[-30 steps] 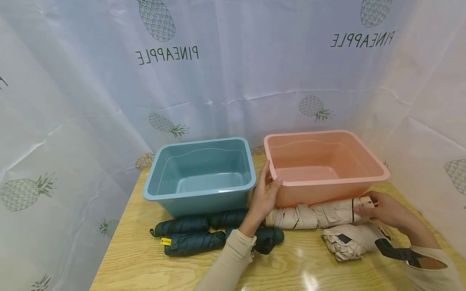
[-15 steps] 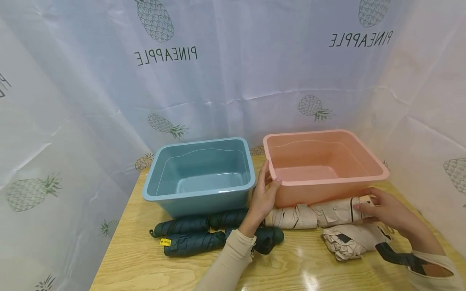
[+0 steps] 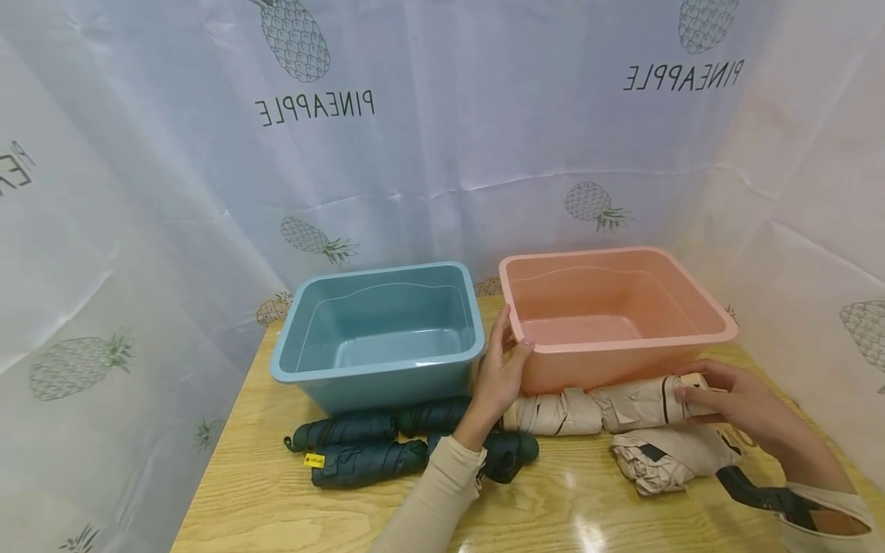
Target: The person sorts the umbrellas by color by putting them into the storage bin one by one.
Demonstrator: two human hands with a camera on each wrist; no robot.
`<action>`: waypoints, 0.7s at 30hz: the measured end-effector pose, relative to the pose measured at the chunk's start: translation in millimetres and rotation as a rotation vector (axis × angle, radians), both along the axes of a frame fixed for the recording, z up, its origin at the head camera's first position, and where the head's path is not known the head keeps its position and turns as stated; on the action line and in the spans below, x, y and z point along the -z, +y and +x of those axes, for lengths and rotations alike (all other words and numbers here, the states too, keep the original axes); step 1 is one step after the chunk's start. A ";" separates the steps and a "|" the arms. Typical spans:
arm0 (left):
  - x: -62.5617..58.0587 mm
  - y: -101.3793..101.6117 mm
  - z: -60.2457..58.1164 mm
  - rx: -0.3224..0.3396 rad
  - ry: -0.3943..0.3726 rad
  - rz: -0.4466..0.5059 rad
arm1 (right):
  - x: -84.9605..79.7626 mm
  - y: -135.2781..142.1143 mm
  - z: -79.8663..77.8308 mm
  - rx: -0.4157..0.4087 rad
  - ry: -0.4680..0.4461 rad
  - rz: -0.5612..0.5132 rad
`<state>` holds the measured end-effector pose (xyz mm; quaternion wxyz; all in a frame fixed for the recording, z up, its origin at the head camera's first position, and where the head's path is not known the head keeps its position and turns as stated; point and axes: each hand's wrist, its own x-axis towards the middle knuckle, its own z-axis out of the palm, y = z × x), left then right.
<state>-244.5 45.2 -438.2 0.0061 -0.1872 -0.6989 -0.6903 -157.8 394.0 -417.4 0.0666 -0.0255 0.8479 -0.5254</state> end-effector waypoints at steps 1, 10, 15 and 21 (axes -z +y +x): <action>0.4 0.0 -0.2 0.001 0.002 0.001 | -0.2 0.2 0.0 -0.004 0.013 -0.003; 0.7 -1.1 -1.2 0.001 0.007 0.007 | -12.0 0.8 3.2 0.026 0.029 0.062; -0.4 -1.9 0.2 -0.004 0.004 0.003 | -19.6 2.0 6.4 0.041 0.083 0.106; -0.6 -2.3 2.1 -0.008 0.007 -0.009 | -27.9 4.4 10.1 0.055 0.121 0.132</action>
